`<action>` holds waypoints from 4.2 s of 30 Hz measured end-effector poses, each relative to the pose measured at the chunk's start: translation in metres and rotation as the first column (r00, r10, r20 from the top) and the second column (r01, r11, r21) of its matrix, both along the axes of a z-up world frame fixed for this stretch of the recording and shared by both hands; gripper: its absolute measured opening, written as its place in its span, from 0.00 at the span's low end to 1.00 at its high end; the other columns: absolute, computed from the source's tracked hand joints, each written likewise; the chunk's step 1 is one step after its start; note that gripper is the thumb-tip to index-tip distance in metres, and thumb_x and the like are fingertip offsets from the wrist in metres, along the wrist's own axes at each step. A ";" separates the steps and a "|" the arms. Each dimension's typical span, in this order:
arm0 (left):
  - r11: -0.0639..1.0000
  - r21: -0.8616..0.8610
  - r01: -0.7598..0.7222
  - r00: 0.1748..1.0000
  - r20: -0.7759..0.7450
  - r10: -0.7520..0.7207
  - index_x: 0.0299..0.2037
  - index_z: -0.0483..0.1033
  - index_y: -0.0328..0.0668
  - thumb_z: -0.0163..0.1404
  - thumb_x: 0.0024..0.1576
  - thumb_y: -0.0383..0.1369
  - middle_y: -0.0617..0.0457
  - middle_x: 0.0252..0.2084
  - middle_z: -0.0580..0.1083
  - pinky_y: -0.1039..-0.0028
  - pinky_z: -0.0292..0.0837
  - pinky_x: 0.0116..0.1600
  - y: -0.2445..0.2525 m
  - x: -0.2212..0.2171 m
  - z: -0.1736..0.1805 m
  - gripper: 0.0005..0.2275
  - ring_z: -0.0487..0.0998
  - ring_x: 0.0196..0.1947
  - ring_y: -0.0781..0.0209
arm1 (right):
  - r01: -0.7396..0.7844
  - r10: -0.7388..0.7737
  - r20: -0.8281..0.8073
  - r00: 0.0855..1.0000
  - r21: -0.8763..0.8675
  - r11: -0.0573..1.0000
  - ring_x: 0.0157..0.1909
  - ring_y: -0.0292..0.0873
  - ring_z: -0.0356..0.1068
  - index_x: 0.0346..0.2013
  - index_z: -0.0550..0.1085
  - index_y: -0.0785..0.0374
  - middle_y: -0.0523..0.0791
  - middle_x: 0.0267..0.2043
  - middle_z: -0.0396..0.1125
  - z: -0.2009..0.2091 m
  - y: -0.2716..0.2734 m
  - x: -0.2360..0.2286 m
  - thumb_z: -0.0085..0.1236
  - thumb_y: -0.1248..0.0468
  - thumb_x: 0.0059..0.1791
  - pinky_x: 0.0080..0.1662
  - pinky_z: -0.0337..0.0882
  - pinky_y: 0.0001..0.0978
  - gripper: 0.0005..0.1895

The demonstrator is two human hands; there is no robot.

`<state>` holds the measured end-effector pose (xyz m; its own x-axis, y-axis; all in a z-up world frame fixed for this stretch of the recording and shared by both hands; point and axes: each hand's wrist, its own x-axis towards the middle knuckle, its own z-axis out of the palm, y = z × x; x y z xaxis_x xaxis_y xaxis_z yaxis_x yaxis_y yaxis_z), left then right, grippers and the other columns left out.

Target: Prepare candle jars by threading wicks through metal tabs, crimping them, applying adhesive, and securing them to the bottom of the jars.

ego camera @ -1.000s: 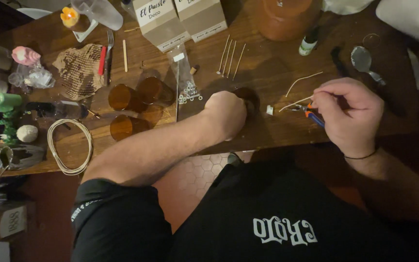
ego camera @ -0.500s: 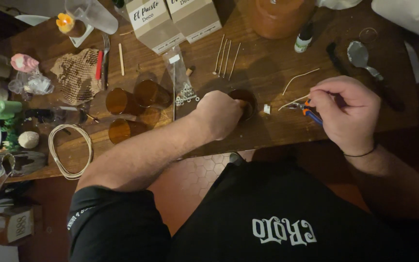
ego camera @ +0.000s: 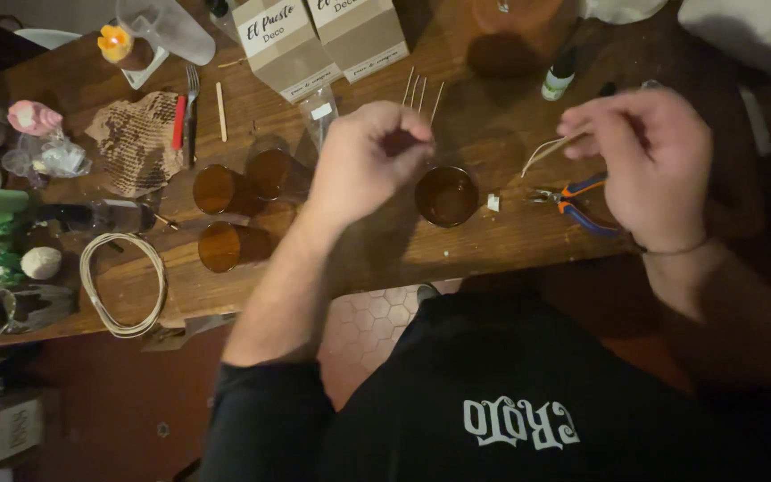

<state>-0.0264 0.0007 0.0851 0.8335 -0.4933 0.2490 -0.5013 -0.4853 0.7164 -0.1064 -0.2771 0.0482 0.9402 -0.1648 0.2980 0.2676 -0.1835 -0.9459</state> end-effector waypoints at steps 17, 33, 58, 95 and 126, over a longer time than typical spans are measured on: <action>0.295 -0.941 -0.166 0.885 -0.273 -0.376 0.44 0.81 0.32 0.59 0.57 0.22 0.43 0.44 0.76 0.75 0.81 0.39 -0.027 0.037 -0.127 0.07 0.77 0.37 0.58 | -0.106 0.250 0.224 0.942 -0.509 0.854 0.47 0.51 0.71 0.45 0.77 0.71 0.53 0.45 0.72 0.019 0.069 0.049 0.57 0.80 0.54 0.53 0.70 0.41 0.07; 0.155 -0.983 -0.096 0.904 -0.151 -0.399 0.45 0.79 0.23 0.60 0.57 0.21 0.40 0.43 0.77 0.71 0.84 0.35 -0.032 0.042 -0.160 0.09 0.80 0.39 0.57 | -0.132 0.163 0.092 0.982 -0.275 0.952 0.46 0.45 0.77 0.43 0.76 0.69 0.51 0.41 0.76 0.005 0.098 0.053 0.62 0.80 0.52 0.49 0.75 0.36 0.08; 0.326 -0.832 -0.448 0.462 -0.528 -0.712 0.34 0.77 0.32 0.56 0.55 0.27 0.49 0.28 0.76 0.76 0.61 0.24 -0.012 0.041 -0.130 0.05 0.66 0.20 0.64 | -0.382 0.230 -0.386 0.893 -0.383 0.841 0.49 0.33 0.74 0.46 0.82 0.57 0.40 0.46 0.78 0.033 0.100 0.095 0.56 0.60 0.53 0.54 0.69 0.25 0.11; 0.239 -0.968 -0.077 0.764 -0.211 -0.610 0.48 0.78 0.33 0.54 0.61 0.20 0.40 0.38 0.78 0.74 0.82 0.38 -0.006 0.023 -0.124 0.07 0.81 0.35 0.56 | -0.038 0.172 -0.329 0.928 0.376 0.926 0.34 0.34 0.74 0.40 0.70 0.58 0.42 0.37 0.72 0.007 0.067 0.107 0.55 0.62 0.58 0.32 0.74 0.23 0.04; 0.324 -0.921 0.216 0.896 0.056 -0.440 0.51 0.76 0.35 0.52 0.66 0.33 0.37 0.49 0.77 0.63 0.81 0.51 0.000 0.010 -0.104 0.10 0.80 0.47 0.47 | -0.471 0.324 -0.398 0.858 -0.861 0.191 0.57 0.55 0.68 0.59 0.71 0.64 0.53 0.57 0.68 -0.040 -0.076 0.008 0.73 0.41 0.32 0.60 0.67 0.46 0.48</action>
<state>-0.0161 0.0003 -0.0185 0.7366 -0.3184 0.5966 -0.2766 0.6632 0.6954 -0.0987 -0.3528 0.0087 0.8242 0.5493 -0.1377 0.5084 -0.8248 -0.2474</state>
